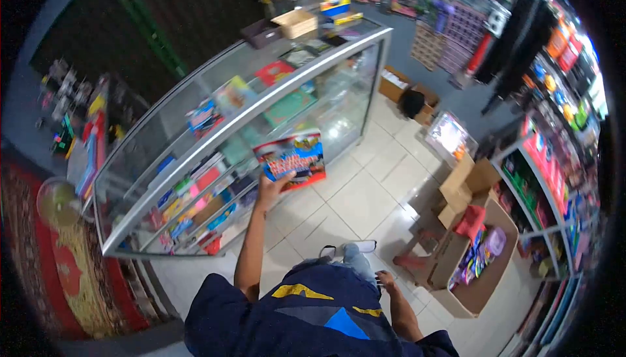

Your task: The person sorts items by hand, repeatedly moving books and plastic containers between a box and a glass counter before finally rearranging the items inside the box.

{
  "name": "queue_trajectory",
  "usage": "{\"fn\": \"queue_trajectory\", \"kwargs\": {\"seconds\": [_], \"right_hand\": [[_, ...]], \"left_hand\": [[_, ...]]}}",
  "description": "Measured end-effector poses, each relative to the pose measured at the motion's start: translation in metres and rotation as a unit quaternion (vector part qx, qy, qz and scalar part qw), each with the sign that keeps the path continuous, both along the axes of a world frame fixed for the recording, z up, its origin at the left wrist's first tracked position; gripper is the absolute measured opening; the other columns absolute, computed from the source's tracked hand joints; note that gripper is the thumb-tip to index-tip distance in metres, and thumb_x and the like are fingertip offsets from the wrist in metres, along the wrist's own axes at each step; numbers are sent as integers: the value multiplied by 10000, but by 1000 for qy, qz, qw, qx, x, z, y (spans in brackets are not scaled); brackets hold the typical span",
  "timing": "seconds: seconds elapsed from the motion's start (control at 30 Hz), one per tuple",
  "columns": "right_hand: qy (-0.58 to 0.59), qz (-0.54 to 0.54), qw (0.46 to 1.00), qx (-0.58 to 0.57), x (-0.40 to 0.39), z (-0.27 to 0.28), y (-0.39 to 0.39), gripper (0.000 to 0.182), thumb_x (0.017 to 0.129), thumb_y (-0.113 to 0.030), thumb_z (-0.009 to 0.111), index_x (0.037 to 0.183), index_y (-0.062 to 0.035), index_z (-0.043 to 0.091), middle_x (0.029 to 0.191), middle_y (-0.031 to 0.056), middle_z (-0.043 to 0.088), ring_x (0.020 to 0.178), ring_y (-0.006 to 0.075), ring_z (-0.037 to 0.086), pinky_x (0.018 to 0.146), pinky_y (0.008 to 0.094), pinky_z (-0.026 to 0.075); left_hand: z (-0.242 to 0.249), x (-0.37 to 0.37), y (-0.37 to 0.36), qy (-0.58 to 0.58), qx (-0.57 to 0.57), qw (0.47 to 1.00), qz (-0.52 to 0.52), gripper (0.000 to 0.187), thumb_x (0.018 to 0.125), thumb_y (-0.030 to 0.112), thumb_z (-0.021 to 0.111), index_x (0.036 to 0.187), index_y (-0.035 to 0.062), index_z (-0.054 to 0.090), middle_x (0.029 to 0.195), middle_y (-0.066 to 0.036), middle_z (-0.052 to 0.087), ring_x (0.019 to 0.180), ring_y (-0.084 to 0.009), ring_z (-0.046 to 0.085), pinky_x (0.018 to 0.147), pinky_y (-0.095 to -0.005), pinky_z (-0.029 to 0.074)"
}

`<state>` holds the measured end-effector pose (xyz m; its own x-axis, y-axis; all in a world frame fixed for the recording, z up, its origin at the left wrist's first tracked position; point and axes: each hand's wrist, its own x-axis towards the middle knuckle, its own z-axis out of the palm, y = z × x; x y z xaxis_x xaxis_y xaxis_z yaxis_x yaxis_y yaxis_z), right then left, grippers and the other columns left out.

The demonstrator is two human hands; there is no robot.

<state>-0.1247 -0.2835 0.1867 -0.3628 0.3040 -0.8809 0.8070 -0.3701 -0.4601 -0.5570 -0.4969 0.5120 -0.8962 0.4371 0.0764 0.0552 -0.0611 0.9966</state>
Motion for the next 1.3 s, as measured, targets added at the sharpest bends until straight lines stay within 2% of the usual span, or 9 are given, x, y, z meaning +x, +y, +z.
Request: {"fn": "queue_trajectory", "kwargs": {"seconds": [0.07,0.27,0.5,0.53,0.67,0.77,1.0,1.17,1.3], "right_hand": [[-10,48,999,-11,-19,6,11,337,814,-271,487,1081,-66,507,898,116,608,738,213,585,617,344,459],[45,118,992,-11,-69,-27,42,311,828,-251,500,1045,-28,494,814,158,615,657,229,603,533,344,471],[155,153,975,-29,-118,-22,46,316,808,-244,577,1031,-32,503,784,133,611,646,206,584,516,321,460],[81,195,977,-9,-127,-26,50,266,798,-243,596,958,-37,545,796,114,609,645,197,579,509,308,461],[105,341,931,73,-124,-32,74,216,788,-241,595,903,-60,573,763,93,599,612,187,566,519,316,464],[66,337,938,51,-137,-31,92,215,784,-242,587,913,-71,574,751,81,589,614,182,556,529,318,465],[-5,298,955,2,-201,-38,122,219,775,-244,568,938,-98,576,724,53,565,619,170,535,552,325,468],[32,284,958,-12,-279,-24,134,219,767,-242,561,941,-109,573,709,39,556,622,163,524,570,340,472],[78,297,951,-34,-330,-20,140,259,777,-275,576,964,-101,533,769,70,603,669,171,566,580,334,478]], "left_hand": [[28,-20,-36,35,10,997,70,255,731,58,651,971,9,582,923,-31,612,836,-104,566,769,-249,442],[87,-114,-123,119,57,977,166,262,721,85,670,955,29,567,899,-35,608,813,-106,565,744,-245,446],[90,-185,-159,139,141,962,190,304,692,52,688,967,23,563,928,-61,613,827,-130,582,746,-268,463],[85,-191,-161,132,137,962,196,302,693,50,687,968,22,565,926,-60,613,828,-129,582,748,-269,462],[74,-200,-161,97,114,966,213,270,699,58,686,947,24,586,902,-43,619,804,-108,580,720,-259,466],[73,-204,-162,59,17,967,246,255,692,88,700,923,46,600,860,-23,623,730,-83,575,634,-217,454],[77,-207,-153,85,90,958,261,257,689,75,700,915,49,582,820,-3,612,702,-60,551,590,-215,431],[74,-209,-149,89,79,958,261,318,711,53,670,1000,35,536,929,-45,600,810,-118,573,722,-250,459],[77,-215,-145,111,115,947,278,267,729,67,664,973,32,560,897,-51,616,743,-93,581,626,-220,463]]}}
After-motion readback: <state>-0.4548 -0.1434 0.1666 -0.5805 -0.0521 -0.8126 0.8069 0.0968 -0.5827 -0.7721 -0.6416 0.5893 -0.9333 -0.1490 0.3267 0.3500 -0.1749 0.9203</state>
